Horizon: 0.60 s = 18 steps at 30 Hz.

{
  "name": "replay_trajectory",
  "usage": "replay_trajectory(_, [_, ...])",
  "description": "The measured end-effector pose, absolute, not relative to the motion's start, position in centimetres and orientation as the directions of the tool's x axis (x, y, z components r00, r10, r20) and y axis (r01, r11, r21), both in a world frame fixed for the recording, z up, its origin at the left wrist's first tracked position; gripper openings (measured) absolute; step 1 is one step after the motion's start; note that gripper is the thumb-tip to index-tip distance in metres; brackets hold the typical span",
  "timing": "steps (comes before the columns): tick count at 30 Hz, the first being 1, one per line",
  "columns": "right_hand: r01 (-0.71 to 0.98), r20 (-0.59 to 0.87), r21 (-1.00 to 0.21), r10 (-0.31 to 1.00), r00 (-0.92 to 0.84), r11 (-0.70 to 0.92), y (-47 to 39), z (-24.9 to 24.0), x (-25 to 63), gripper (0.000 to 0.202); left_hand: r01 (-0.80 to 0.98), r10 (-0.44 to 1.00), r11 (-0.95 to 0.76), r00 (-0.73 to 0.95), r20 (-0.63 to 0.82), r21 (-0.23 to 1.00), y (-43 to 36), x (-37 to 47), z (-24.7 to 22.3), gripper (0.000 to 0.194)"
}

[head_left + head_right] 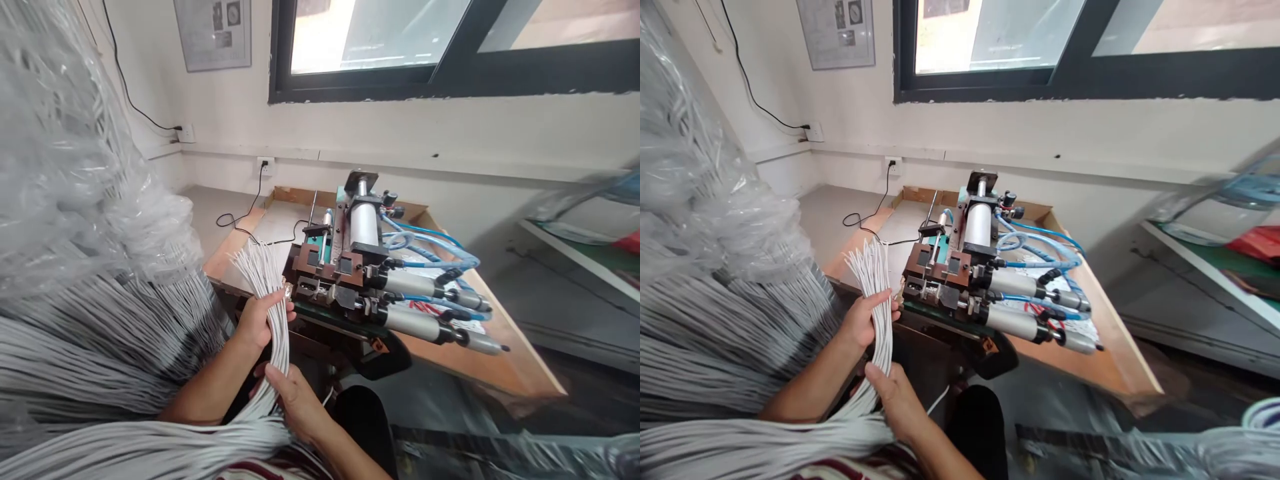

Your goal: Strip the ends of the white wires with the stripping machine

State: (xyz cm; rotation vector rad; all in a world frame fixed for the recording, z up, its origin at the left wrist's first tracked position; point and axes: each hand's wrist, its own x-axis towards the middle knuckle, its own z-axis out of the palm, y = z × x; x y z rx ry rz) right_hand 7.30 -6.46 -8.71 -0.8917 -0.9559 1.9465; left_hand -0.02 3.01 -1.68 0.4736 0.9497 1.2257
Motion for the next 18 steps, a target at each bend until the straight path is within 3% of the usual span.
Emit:
replay_trajectory(2, [-0.289, -0.27, -0.857, 0.849, -0.454, -0.427, -6.6, -8.7, 7.9, 0.048, -0.566, 0.939, 0.315, 0.071, -0.337, 0.761, 2.4, -0.5, -1.9, 0.017])
replay_trajectory(5, [-0.257, -0.138, -0.93, 0.896, -0.421, -0.264, -5.7, -6.5, 9.9, 0.042, -0.538, 0.949, 0.303, 0.099, -0.298, 0.786, 0.8, -0.3, -1.9, 0.016])
replay_trajectory(8, [-0.206, 0.019, -0.978, 0.991, -0.13, -0.008, -4.0, -3.3, 11.5, 0.031, -0.474, 0.961, 0.277, 0.117, -0.251, 0.836, -1.0, 0.6, -1.8, 0.015])
replay_trajectory(10, [-0.201, 0.057, -0.978, 0.998, 0.0, 0.055, -3.0, -2.1, 12.2, 0.028, -0.382, 0.967, 0.253, 0.127, -0.221, 0.889, -1.9, 1.1, -1.7, 0.015])
replay_trajectory(15, [-0.42, -0.036, -0.908, 0.997, 0.065, -0.005, -1.8, -3.2, 12.5, 0.024, -0.324, 0.982, 0.185, 0.093, -0.164, 0.928, -2.1, 1.3, -1.4, 0.013])
replay_trajectory(18, [-0.542, -0.149, -0.835, 0.987, 0.054, -0.097, -1.2, -4.2, 12.7, 0.026, -0.337, 0.969, 0.236, 0.008, -0.248, 0.911, -1.6, 1.0, -1.0, 0.019])
